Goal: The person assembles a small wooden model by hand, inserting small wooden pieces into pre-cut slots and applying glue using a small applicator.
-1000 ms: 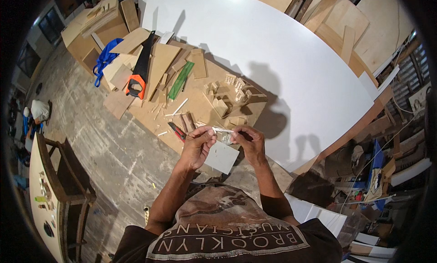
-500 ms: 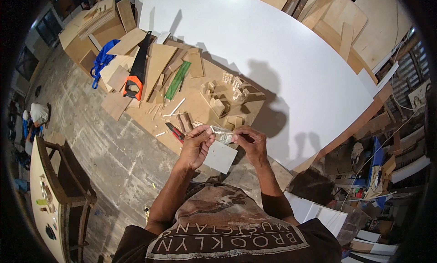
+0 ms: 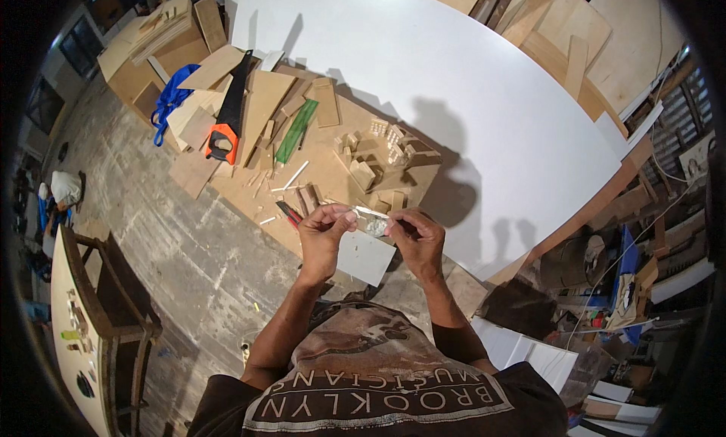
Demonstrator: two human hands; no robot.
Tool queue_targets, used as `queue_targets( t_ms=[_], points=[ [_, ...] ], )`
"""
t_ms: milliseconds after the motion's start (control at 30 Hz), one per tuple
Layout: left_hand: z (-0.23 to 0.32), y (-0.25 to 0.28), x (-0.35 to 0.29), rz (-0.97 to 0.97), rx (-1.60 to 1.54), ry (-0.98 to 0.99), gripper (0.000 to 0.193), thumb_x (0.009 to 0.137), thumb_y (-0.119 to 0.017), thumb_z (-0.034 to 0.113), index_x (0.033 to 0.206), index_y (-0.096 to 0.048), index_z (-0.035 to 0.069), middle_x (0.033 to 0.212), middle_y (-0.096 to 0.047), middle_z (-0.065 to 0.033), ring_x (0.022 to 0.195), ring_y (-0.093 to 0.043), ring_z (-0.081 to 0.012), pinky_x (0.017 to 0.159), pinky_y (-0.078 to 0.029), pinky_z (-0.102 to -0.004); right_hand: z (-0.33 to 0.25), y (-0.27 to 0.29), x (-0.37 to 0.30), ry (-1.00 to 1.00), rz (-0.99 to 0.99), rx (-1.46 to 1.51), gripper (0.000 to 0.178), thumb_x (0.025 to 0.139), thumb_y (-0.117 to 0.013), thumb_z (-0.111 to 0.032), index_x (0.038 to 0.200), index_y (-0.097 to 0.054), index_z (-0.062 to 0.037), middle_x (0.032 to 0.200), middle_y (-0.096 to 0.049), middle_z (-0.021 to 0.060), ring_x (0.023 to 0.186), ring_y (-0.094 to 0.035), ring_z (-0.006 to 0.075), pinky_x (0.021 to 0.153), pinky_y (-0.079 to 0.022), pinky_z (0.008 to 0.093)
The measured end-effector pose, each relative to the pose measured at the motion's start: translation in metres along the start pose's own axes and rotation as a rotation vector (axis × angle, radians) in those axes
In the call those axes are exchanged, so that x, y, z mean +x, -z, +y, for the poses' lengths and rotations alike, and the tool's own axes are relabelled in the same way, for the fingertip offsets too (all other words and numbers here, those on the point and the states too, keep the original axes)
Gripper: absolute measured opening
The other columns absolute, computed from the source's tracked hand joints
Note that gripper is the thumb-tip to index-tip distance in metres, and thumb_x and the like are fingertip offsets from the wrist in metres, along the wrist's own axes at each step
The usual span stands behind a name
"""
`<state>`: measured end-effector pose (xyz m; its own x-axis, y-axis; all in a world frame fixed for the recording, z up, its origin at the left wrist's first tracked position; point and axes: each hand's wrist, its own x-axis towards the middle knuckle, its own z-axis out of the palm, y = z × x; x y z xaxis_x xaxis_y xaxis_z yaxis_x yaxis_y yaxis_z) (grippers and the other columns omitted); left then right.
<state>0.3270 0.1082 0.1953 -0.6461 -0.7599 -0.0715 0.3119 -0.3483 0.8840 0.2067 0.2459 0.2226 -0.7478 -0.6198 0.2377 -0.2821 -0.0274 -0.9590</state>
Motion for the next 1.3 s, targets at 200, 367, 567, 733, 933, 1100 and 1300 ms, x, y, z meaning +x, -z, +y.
queue_targets(
  t_ms=[200,367,567,733,933,1100,1300],
  points=[
    [0.004,-0.003,-0.003,0.027,0.09,-0.042,0.005,0.089,-0.069,-0.002,0.094,-0.067,-0.001,0.079,-0.067,-0.0037,0.071,-0.061,-0.0108,0.067,-0.049,-0.0255,-0.016,-0.001,-0.002,-0.017,-0.04,-0.069,0.011,0.085,-0.069,0.001,0.095,-0.072,0.0006,0.085,-0.069,0.0048,0.072,-0.065,0.0085,0.063,-0.05,0.0217],
    [0.002,-0.003,-0.004,0.052,0.165,-0.12,0.005,0.089,-0.069,-0.002,0.093,-0.067,-0.002,0.079,-0.067,-0.0035,0.071,-0.061,-0.0099,0.067,-0.049,-0.0244,-0.013,-0.002,-0.005,0.001,0.014,-0.073,0.007,0.083,-0.071,0.0,0.09,-0.073,-0.0006,0.078,-0.065,-0.0016,0.067,-0.054,0.0022,0.058,-0.04,0.0187],
    [0.003,-0.007,-0.005,0.08,0.15,-0.128,0.005,0.089,-0.07,-0.001,0.093,-0.067,-0.001,0.079,-0.067,-0.0025,0.071,-0.061,-0.009,0.067,-0.049,-0.023,-0.015,0.0,-0.005,0.013,0.028,-0.093,0.007,0.083,-0.071,0.0,0.089,-0.073,-0.0014,0.081,-0.066,-0.0007,0.067,-0.053,0.0022,0.058,-0.04,0.0186],
    [0.0,-0.009,-0.003,0.076,0.168,-0.146,0.006,0.089,-0.071,0.0,0.093,-0.067,-0.001,0.079,-0.067,-0.0023,0.071,-0.06,-0.0086,0.067,-0.049,-0.0228,-0.007,-0.001,-0.007,0.058,0.013,-0.008,0.009,0.082,-0.071,0.003,0.09,-0.073,-0.0012,0.083,-0.066,0.0009,0.067,-0.057,0.0032,0.057,-0.041,0.0181],
    [-0.002,-0.014,-0.002,0.106,0.12,-0.101,0.005,0.089,-0.07,0.0,0.092,-0.066,-0.001,0.079,-0.066,-0.0024,0.07,-0.06,-0.0096,0.067,-0.048,-0.0238,-0.006,0.007,-0.008,0.031,0.019,-0.086,0.01,0.083,-0.069,0.005,0.093,-0.072,0.0011,0.082,-0.067,0.0027,0.072,-0.063,0.005,0.059,-0.045,0.019],
    [-0.016,-0.003,0.011,0.135,0.027,-0.072,0.007,0.09,-0.068,-0.001,0.097,-0.066,-0.002,0.079,-0.066,-0.0039,0.072,-0.061,-0.0114,0.067,-0.048,-0.0246,0.016,0.017,-0.007,-0.035,0.034,-0.103,0.009,0.087,-0.066,0.001,0.095,-0.07,0.0038,0.083,-0.068,0.0048,0.072,-0.065,0.0093,0.062,-0.05,0.023],
    [-0.01,0.005,0.046,0.304,-0.146,0.074,0.017,0.091,-0.066,0.001,0.107,-0.065,-0.005,0.091,-0.067,-0.0072,0.077,-0.063,-0.0145,0.071,-0.053,-0.0249,0.09,0.021,0.003,-0.053,0.041,-0.494,0.014,0.082,-0.065,0.0,0.095,-0.066,0.0042,0.085,-0.068,0.02,0.075,-0.069,0.029,0.067,-0.054,0.0365]
  ],
)
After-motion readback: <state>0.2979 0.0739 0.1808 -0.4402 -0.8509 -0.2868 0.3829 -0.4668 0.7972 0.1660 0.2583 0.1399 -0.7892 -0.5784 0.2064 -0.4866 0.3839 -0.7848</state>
